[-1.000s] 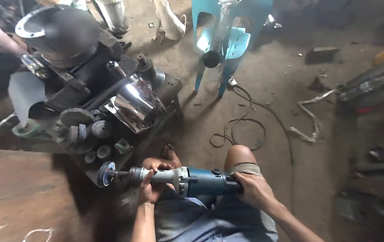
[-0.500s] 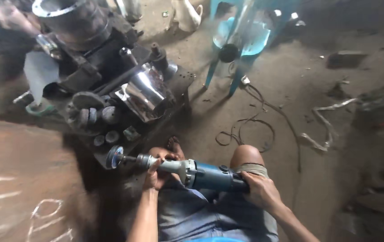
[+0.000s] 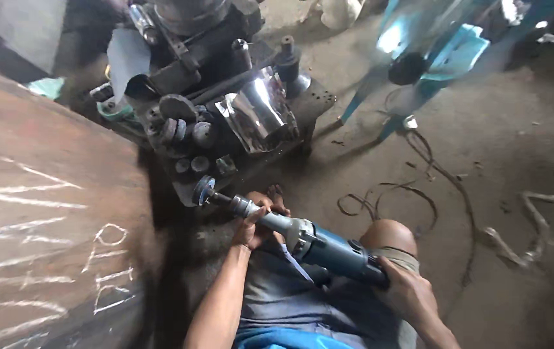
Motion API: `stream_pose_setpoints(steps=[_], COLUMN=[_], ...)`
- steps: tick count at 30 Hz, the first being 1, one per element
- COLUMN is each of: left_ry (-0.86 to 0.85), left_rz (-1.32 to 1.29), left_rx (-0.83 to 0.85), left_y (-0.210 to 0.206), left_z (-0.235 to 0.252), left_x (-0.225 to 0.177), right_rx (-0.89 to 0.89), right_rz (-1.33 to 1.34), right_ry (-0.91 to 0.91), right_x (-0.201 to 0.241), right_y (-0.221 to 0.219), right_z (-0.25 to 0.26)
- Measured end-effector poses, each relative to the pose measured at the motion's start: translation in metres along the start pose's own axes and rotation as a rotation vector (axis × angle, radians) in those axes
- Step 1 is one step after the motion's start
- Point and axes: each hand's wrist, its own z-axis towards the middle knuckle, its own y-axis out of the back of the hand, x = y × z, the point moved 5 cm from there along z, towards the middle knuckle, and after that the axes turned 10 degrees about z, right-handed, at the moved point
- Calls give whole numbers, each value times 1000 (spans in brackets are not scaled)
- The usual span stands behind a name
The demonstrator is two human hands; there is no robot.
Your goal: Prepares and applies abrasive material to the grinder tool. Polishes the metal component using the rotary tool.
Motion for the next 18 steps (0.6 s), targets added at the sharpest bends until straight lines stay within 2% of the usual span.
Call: stream_pose_setpoints(steps=[7, 9, 12, 15, 18], left_ry=[-29, -57, -115, -126, -79], left_rz=[-82, -75, 11, 73, 78], left_rx=[-35, -74, -39, -22, -195], left_y=[-5, -18, -36, -30, -11], left_z=[-9, -23, -52, -72, -79], left_x=[1, -5, -12, -10, 1], right_rx=[35, 52, 63, 48, 110], right_rz=[-14, 14, 59, 85, 62], right_ry=[11, 34, 92, 134, 122], right_x=[1, 0, -2, 0, 1], right_y=[6, 10, 11, 11, 7], right_z=[-1, -3, -13, -18, -15])
